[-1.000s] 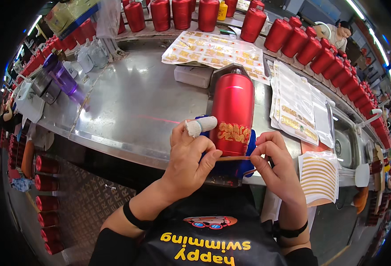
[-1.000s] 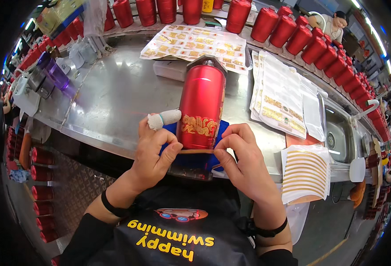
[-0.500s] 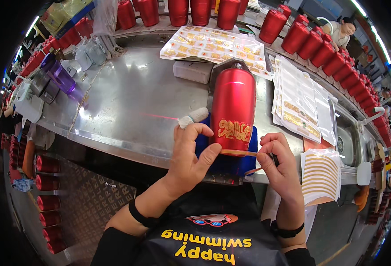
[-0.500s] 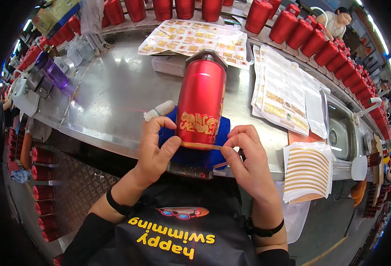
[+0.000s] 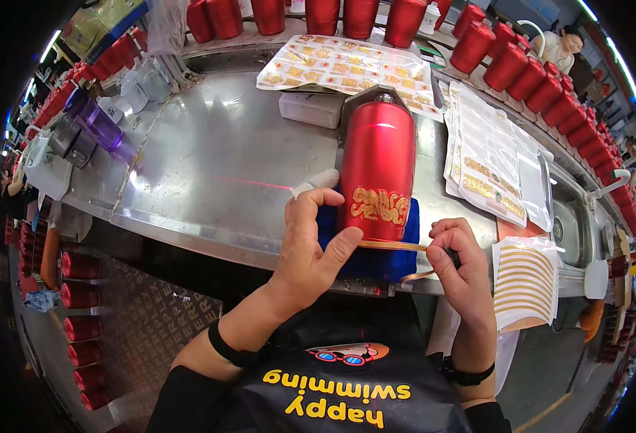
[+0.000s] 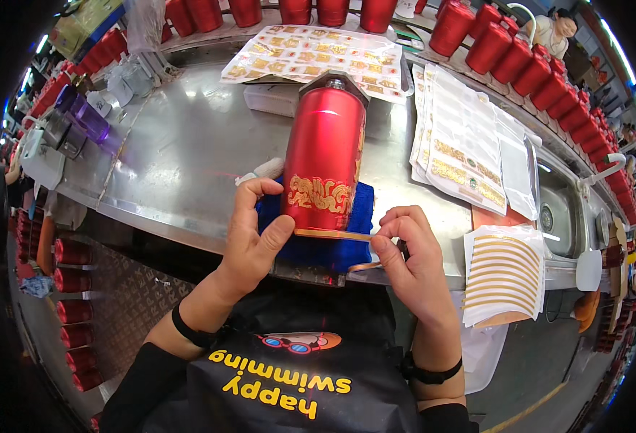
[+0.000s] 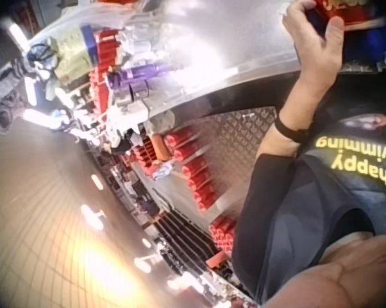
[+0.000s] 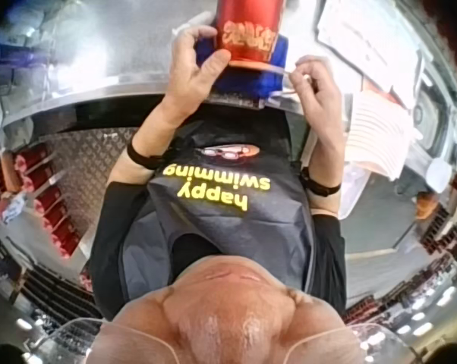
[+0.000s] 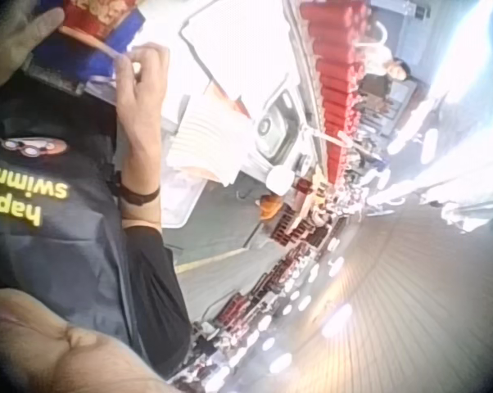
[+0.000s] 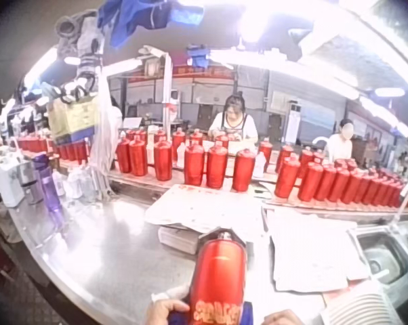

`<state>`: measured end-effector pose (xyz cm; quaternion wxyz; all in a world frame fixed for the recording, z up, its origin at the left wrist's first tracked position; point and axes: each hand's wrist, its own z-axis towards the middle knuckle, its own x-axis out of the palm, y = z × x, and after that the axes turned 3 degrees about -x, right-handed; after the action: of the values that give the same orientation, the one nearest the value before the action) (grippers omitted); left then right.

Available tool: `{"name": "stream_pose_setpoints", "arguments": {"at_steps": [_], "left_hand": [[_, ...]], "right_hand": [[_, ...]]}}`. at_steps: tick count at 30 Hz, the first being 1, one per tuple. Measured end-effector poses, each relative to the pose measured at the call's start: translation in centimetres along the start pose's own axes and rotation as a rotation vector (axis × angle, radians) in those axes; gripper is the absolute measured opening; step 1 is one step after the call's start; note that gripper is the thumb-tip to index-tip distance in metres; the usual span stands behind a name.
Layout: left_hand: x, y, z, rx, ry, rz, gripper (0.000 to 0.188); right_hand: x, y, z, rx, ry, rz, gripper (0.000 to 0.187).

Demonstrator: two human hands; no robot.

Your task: Applying decorative labels and gold foil seals to red ceramic or plastic bottles in an assembly line setting.

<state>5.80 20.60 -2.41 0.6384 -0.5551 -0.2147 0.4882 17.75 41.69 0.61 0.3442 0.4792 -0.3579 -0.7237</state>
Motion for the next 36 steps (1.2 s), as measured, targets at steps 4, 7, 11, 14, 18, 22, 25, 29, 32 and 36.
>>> {"name": "stream_pose_setpoints", "arguments": {"at_steps": [4,7,11,14,18,22,25,29,32,36], "left_hand": [[0.1,-0.8,0.1,-0.004,0.011,0.101,0.049],[0.5,-0.9,0.1,-0.001,-0.044,0.085,0.051],[0.5,0.1,0.2,0.047,-0.06,0.055,0.051],[0.3,0.3,0.2,-0.048,-0.018,-0.087,0.05],[0.5,-0.3,0.2,0.01,-0.028,-0.009,0.058],[0.5,-1.0,0.3,0.041,0.002,0.182,0.064],[0.5,-0.8,0.2,0.019,-0.012,0.1,0.059],[-0.1,0.0,0.3,-0.097,0.019,-0.132,0.052],[-0.4,0.0,0.5,-0.096,0.051,-0.272,0.052],[-0.5,0.6,-0.1,-0.023,0.074,-0.256,0.057]], "right_hand": [[0.0,-0.1,-0.1,0.008,-0.007,0.006,0.011],[0.0,-0.1,-0.1,0.011,-0.014,-0.003,0.01],[-0.1,-0.3,-0.2,-0.001,-0.017,0.012,0.01],[-0.1,-0.4,-0.1,0.02,-0.009,0.015,0.01],[0.0,-0.5,-0.1,0.008,-0.013,0.027,0.009],[-0.1,-0.5,-0.2,0.03,-0.011,0.035,0.009],[0.0,-0.5,-0.1,0.003,-0.009,0.027,0.009],[0.1,-0.5,0.1,0.024,0.004,0.028,0.009],[0.2,-0.7,0.0,0.02,-0.004,0.037,0.011],[0.2,-0.9,-0.1,0.038,-0.009,0.045,0.013]]}}
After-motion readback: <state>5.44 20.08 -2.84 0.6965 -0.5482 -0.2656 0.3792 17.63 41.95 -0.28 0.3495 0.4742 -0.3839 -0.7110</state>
